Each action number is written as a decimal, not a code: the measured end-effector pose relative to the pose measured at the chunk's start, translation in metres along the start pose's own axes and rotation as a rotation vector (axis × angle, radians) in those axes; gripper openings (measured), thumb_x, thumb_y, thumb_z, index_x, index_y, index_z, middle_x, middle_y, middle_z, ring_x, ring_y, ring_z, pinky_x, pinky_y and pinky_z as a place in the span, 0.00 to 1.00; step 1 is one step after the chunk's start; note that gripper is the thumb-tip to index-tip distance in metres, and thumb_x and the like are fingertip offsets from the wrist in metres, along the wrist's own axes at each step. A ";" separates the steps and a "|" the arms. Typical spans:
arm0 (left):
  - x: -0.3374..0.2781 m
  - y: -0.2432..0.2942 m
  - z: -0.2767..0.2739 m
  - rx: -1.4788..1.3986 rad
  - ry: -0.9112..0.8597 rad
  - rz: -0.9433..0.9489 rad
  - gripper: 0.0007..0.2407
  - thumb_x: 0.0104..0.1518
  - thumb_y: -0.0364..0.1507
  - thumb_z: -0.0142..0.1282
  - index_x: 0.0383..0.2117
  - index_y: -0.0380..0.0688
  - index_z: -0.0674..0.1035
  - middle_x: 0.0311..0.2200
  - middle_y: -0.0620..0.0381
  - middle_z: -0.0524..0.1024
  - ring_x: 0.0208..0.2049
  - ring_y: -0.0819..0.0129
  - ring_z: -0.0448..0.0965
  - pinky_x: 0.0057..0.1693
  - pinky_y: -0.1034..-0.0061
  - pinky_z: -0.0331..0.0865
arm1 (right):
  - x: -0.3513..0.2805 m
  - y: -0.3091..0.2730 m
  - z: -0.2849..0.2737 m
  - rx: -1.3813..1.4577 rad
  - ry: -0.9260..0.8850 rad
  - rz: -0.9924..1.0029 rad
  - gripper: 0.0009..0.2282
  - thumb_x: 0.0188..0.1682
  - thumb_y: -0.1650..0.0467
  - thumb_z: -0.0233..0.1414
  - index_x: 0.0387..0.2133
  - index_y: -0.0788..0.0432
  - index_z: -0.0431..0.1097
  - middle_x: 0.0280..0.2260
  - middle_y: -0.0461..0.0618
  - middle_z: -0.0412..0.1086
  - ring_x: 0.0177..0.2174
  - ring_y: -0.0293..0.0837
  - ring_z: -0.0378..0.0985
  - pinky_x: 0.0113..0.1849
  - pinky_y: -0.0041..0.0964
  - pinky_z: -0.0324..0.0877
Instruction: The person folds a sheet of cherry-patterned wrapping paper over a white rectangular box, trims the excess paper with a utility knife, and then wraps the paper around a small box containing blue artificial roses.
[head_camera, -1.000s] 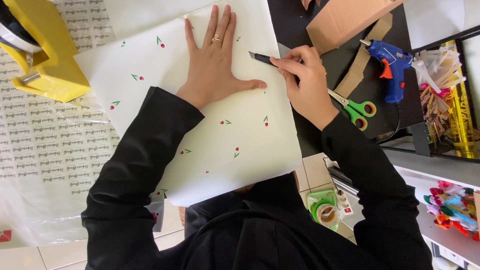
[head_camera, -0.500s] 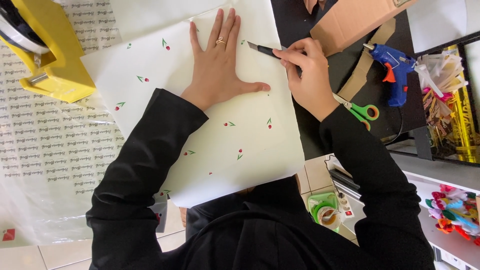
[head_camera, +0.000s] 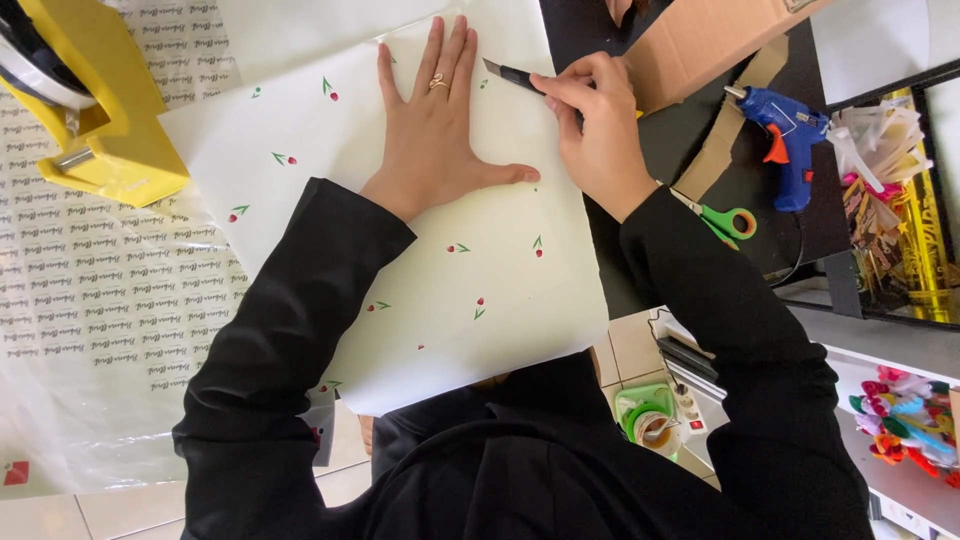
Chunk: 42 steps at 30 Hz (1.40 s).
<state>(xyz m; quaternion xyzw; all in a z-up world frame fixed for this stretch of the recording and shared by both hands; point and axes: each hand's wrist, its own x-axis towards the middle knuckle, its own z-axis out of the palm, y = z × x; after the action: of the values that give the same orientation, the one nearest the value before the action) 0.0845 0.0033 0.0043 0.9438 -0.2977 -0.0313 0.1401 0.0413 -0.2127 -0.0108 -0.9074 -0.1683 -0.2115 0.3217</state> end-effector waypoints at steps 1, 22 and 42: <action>0.001 -0.001 0.002 0.001 0.001 -0.002 0.61 0.43 0.75 0.49 0.72 0.35 0.46 0.75 0.49 0.40 0.75 0.59 0.31 0.70 0.33 0.25 | 0.000 0.000 0.001 0.001 0.000 -0.002 0.13 0.56 0.83 0.52 0.50 0.62 0.78 0.37 0.51 0.64 0.38 0.51 0.65 0.44 0.42 0.65; 0.001 -0.006 0.010 0.048 0.032 -0.050 0.70 0.37 0.82 0.59 0.72 0.36 0.38 0.77 0.47 0.38 0.78 0.59 0.35 0.73 0.40 0.28 | 0.028 0.012 0.023 -0.027 0.022 -0.010 0.14 0.54 0.83 0.52 0.49 0.60 0.78 0.37 0.51 0.64 0.39 0.51 0.65 0.45 0.43 0.65; 0.026 -0.018 0.021 0.315 0.365 -0.051 0.37 0.61 0.68 0.41 0.63 0.53 0.69 0.56 0.57 0.66 0.54 0.57 0.61 0.54 0.49 0.58 | -0.010 0.009 -0.012 -0.524 -0.137 0.179 0.10 0.49 0.81 0.56 0.41 0.63 0.69 0.35 0.59 0.66 0.36 0.57 0.70 0.34 0.49 0.70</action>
<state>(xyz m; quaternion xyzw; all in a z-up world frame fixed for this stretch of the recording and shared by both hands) 0.1125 -0.0023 -0.0207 0.9513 -0.2445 0.1832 0.0417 0.0341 -0.2293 -0.0118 -0.9831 -0.0484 -0.1567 0.0815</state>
